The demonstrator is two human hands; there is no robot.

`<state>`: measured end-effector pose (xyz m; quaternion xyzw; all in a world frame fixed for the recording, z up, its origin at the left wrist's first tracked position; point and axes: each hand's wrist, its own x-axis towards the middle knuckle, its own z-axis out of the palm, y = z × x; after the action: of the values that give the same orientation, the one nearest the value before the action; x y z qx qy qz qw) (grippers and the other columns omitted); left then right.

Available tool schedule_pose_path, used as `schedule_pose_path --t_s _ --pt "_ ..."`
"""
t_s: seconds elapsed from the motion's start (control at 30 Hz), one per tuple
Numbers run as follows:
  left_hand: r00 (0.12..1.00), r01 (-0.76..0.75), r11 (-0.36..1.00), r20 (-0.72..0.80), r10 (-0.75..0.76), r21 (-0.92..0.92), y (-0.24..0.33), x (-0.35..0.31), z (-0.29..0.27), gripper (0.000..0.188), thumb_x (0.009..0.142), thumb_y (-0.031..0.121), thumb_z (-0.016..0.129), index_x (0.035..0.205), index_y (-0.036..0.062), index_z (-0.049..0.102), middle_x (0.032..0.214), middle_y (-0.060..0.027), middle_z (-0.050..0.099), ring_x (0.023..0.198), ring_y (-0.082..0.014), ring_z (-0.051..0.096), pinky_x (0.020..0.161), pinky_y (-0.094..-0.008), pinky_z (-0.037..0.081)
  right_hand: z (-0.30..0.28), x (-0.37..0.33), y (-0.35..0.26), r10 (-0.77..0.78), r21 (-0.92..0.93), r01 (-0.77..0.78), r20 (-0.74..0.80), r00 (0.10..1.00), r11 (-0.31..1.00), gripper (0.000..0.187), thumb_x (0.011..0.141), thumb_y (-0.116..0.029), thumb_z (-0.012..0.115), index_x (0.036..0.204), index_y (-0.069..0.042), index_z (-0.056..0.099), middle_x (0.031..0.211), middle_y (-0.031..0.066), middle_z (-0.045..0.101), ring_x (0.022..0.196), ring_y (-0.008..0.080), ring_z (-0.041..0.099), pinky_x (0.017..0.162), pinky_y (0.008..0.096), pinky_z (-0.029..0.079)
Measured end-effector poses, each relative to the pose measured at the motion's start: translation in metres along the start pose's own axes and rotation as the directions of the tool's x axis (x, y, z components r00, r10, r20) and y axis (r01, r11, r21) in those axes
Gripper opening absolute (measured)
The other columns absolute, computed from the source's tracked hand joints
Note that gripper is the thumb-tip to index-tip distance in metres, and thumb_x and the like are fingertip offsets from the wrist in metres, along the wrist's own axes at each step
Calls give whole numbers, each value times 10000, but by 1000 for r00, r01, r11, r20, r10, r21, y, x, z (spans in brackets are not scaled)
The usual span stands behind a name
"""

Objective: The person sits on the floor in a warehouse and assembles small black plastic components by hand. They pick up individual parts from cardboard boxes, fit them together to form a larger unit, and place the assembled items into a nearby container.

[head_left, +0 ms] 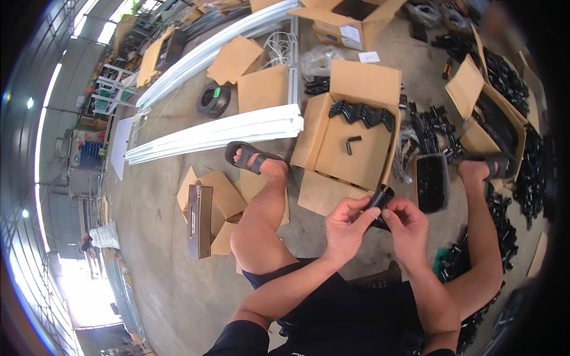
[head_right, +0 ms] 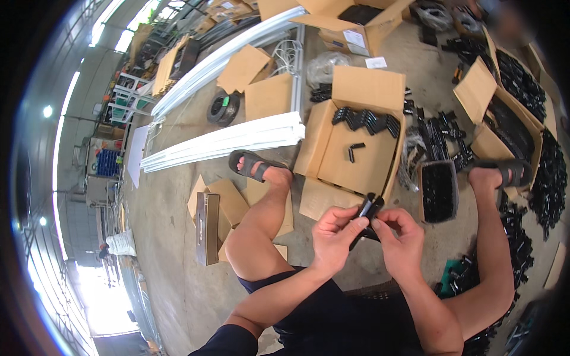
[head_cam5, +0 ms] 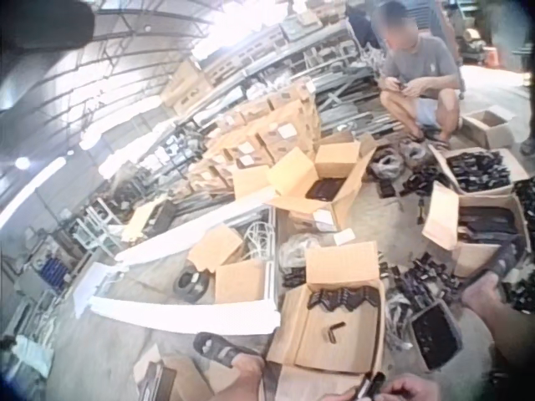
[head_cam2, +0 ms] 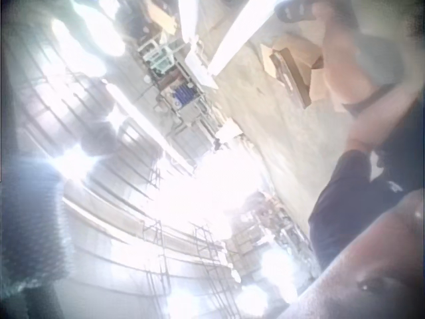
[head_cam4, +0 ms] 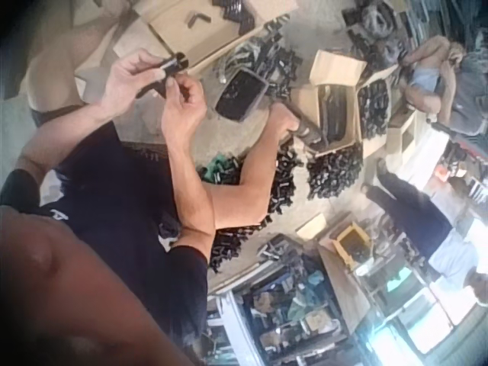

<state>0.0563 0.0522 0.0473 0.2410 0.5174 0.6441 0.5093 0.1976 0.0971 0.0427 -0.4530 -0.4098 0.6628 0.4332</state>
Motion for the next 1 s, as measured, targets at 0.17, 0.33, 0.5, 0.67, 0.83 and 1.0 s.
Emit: schedule_pose_path --t_s 0.17,0.33,0.5,0.67,0.83,1.0 --pt "999 23 999 23 -22 -30 0 -3 -3 204 951 -58 715 1141 -28 645 1180 -151 740 1049 -147 705 939 -280 568 -1 -2 -6 106 116 -111 47 993 987 48 972 26 690 1013 8 673 957 5 677 881 70 625 812 230 516" --pt "1000 13 1000 21 -12 -23 -2 -3 -2 206 962 -21 725 1153 -18 648 1130 -94 741 989 -95 691 863 -234 571 0 -3 -12 97 115 -104 64 993 988 34 983 20 679 1016 11 670 950 4 677 867 68 623 804 226 520" --pt "999 -9 1000 31 9 -17 0 -2 -1 207 957 -23 729 1150 -16 652 1132 -99 744 986 -94 692 855 -228 568 0 -7 -11 43 -58 -42 20 999 997 26 993 -7 680 992 15 666 910 -7 660 825 47 580 740 210 483" --pt "999 4 1000 32 -4 -7 -3 -3 -4 204 957 -23 730 1147 -18 654 1123 -100 747 985 -95 695 848 -227 567 4 -9 -13 79 -96 -79 5 997 992 67 999 -25 677 942 0 655 862 -37 625 781 31 534 676 212 444" --pt "1000 11 999 25 -10 -32 -4 -4 -2 191 962 -18 728 1142 -12 662 1091 -81 749 924 -62 675 769 -204 542 3 -11 -19 -193 -316 197 43 980 928 78 953 -4 706 914 41 656 876 52 660 797 124 599 713 264 484" --pt "1000 4 999 26 -3 -52 1 -5 2 184 967 -22 722 1141 -3 668 1058 -57 746 866 -31 642 702 -185 503 2 -8 -26 -284 -406 296 90 955 865 70 911 25 715 892 60 658 903 122 670 813 196 637 736 300 504"
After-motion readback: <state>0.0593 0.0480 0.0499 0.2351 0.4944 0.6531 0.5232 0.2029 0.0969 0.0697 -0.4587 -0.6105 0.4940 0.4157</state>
